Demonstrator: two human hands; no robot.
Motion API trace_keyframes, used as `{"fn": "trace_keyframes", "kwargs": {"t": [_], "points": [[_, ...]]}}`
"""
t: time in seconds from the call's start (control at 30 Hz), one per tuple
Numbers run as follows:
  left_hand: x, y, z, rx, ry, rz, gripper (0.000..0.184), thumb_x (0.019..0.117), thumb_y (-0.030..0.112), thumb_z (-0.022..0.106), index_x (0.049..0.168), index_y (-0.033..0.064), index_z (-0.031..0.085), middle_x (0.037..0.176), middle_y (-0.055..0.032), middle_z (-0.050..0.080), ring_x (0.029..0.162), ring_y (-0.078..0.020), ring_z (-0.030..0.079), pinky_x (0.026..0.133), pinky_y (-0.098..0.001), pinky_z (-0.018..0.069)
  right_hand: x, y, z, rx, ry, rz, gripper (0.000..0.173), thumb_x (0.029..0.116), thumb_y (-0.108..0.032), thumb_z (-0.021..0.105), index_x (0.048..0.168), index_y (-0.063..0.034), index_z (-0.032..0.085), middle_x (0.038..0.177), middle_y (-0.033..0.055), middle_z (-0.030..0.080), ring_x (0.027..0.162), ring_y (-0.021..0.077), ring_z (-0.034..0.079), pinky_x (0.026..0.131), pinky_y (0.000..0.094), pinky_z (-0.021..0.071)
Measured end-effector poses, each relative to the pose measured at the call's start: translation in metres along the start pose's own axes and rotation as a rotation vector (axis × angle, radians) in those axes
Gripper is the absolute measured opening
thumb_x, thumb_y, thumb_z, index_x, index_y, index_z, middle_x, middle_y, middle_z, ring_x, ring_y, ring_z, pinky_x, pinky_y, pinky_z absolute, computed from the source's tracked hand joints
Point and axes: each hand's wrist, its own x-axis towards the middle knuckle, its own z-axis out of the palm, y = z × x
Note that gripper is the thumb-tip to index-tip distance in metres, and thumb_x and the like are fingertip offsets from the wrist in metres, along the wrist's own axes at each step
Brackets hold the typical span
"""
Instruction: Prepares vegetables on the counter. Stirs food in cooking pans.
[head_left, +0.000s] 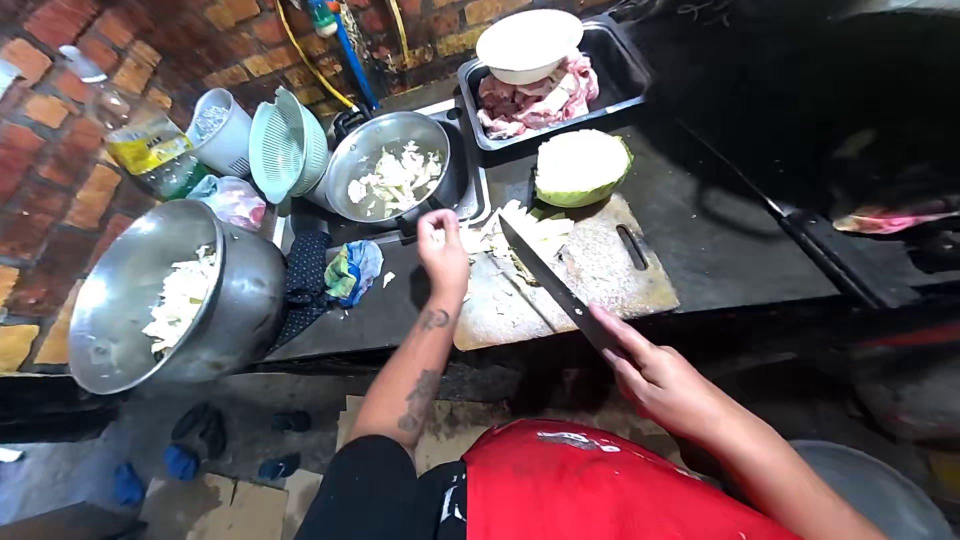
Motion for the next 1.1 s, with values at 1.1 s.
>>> {"fn": "trace_keyframes", "kwargs": {"t": [1.1], "points": [[-0.133, 0.016, 0.169, 0.135, -0.131, 0.127, 0.018, 0.1044, 0.014, 0.056, 0.111, -0.0032, 0.057, 0.1, -0.0125, 0.063, 0.098, -0.0181, 0.063, 0.093, -0.0335, 0.0513, -0.075, 0.054, -0.035, 0.039, 0.182, 0.165, 0.057, 0.1088, -0.021, 0.037, 0.165, -0.0238, 0.026, 0.08, 0.0136, 0.067, 0.056, 0.0204, 0.06, 0.058, 0.043, 0.055]]}}
